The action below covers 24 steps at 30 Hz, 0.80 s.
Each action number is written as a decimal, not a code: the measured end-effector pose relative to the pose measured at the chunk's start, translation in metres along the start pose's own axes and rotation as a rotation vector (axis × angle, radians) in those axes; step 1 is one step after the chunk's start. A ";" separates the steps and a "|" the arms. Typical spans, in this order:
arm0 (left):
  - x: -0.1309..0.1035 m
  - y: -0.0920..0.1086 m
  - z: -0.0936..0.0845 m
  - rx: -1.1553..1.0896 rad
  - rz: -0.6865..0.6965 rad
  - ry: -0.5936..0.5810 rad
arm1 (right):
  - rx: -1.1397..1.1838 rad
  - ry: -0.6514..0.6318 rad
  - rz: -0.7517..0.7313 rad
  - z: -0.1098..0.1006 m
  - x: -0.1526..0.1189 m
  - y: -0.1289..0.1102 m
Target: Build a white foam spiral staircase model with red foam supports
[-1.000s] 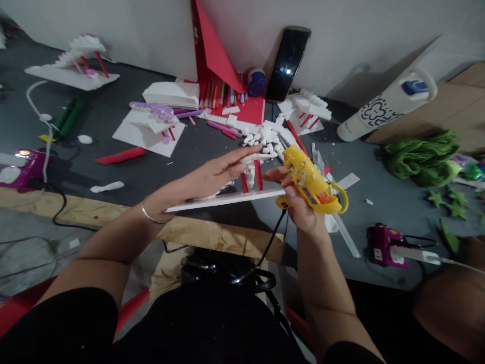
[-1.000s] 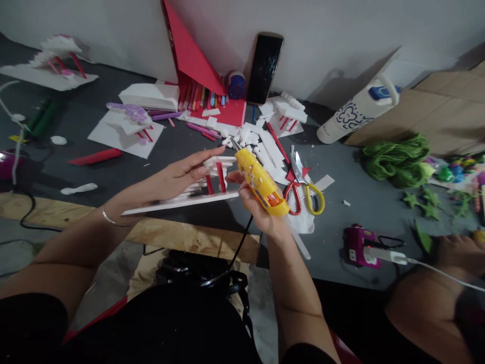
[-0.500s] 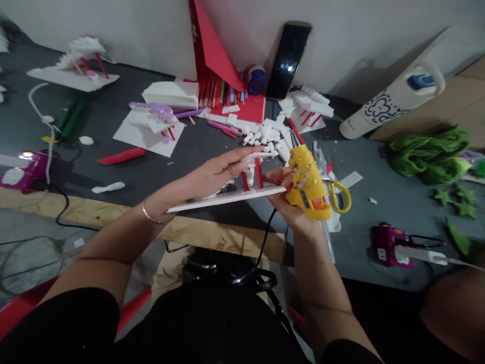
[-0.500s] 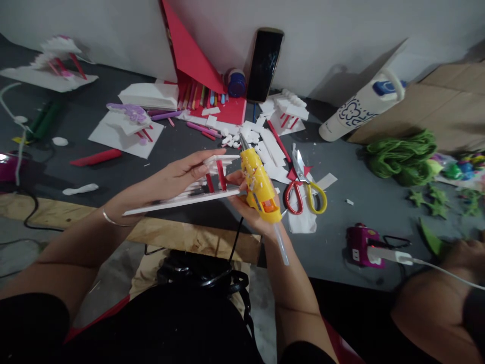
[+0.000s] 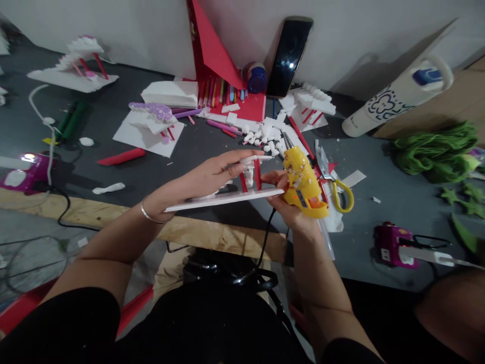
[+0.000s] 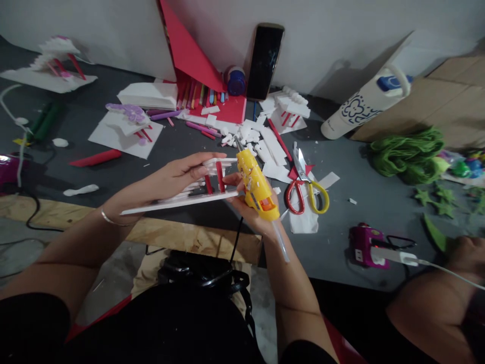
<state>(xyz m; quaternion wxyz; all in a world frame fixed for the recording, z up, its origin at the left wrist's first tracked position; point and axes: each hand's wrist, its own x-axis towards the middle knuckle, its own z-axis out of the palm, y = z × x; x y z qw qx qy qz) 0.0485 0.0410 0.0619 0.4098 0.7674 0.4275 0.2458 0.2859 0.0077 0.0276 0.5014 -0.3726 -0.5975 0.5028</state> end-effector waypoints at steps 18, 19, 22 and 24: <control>0.031 -0.058 -0.010 0.701 0.032 0.277 | 0.025 0.171 -0.069 -0.017 0.016 0.033; 0.030 -0.062 -0.008 0.736 0.022 0.269 | 0.032 0.173 -0.052 -0.017 0.016 0.034; 0.027 -0.074 -0.004 0.794 0.017 0.223 | 0.058 0.183 0.017 -0.014 0.012 0.034; 0.024 -0.082 -0.001 0.806 0.015 0.211 | 0.067 0.178 0.074 -0.012 0.010 0.034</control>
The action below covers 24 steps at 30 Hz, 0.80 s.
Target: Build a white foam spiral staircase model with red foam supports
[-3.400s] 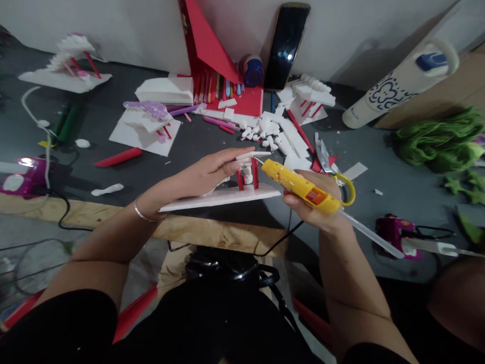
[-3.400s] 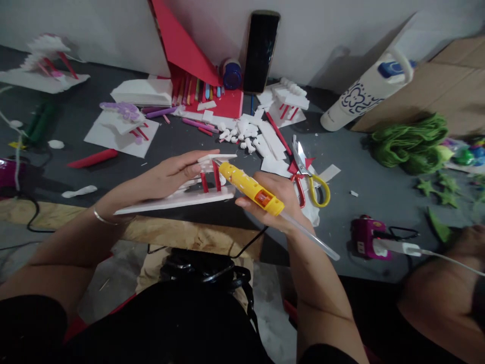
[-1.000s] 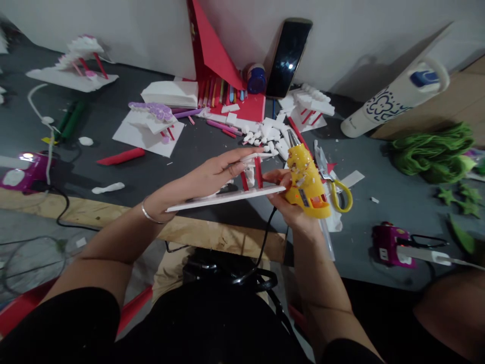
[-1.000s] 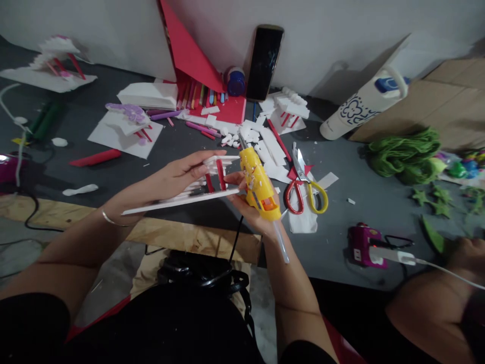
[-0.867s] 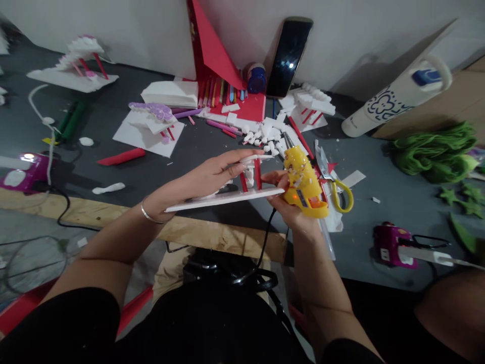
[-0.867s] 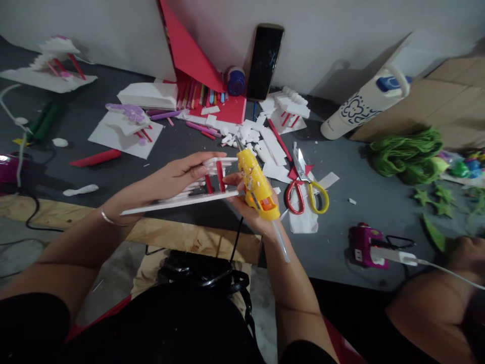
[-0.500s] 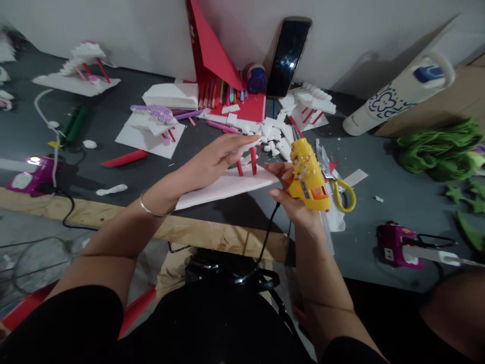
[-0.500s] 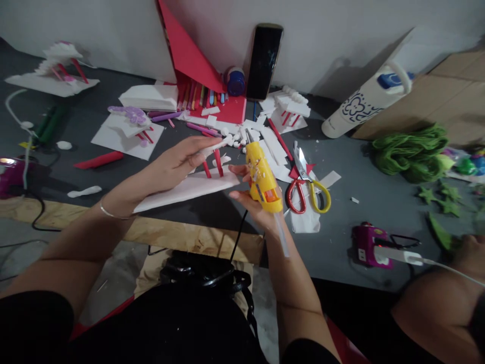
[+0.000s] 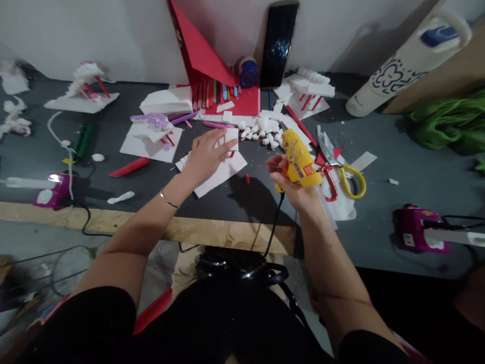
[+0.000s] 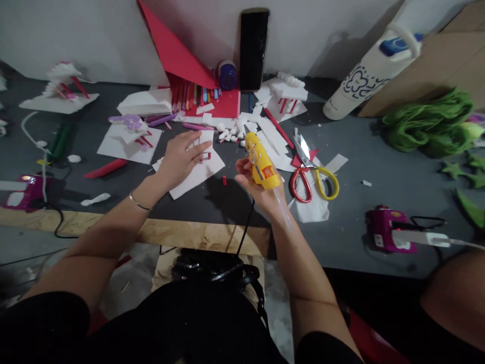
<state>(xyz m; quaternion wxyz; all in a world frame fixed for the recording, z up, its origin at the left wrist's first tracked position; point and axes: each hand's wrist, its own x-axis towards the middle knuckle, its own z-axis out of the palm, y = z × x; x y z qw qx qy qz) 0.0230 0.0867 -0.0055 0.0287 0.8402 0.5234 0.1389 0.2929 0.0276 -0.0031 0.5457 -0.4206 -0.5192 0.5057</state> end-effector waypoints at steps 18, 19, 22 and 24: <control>-0.004 0.000 -0.005 -0.091 -0.032 -0.076 | -0.043 -0.026 0.043 0.002 0.006 0.004; -0.004 0.001 -0.005 -0.083 -0.028 -0.079 | -0.040 -0.025 0.045 0.002 0.006 0.004; -0.003 0.003 -0.005 -0.071 -0.010 -0.093 | -0.034 -0.029 0.040 0.001 0.006 0.003; -0.003 0.004 -0.005 -0.065 -0.007 -0.097 | -0.040 -0.042 0.037 0.000 0.006 0.002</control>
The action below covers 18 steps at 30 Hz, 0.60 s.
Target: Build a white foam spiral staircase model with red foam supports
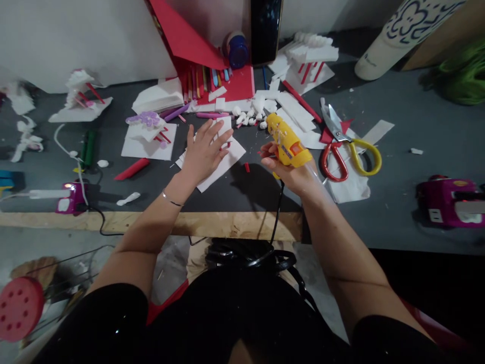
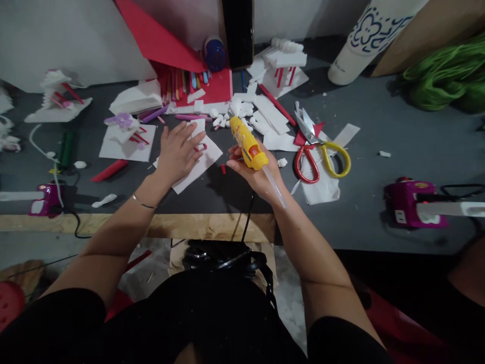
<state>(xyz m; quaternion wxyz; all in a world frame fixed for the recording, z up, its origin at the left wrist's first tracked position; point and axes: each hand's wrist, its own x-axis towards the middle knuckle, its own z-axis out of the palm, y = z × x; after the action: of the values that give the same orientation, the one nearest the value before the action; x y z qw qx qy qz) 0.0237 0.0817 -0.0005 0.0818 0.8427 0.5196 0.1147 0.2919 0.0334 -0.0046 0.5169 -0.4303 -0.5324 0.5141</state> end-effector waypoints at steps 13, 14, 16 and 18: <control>0.001 0.000 -0.002 -0.078 -0.011 0.025 | -0.051 0.013 -0.016 -0.001 0.001 0.004; 0.001 0.000 -0.001 -0.076 -0.010 0.030 | -0.057 0.009 -0.010 -0.001 0.001 0.004; 0.001 0.000 0.000 -0.064 -0.009 0.042 | -0.064 0.007 -0.003 -0.001 0.001 0.003; 0.001 -0.001 0.002 -0.055 -0.020 0.058 | -0.072 0.013 -0.002 -0.001 0.001 0.002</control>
<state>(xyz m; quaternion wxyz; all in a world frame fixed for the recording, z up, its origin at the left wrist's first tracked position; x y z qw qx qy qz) 0.0240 0.0835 -0.0030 0.0909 0.8312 0.5270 0.1523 0.2931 0.0346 -0.0066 0.5050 -0.4513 -0.5475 0.4915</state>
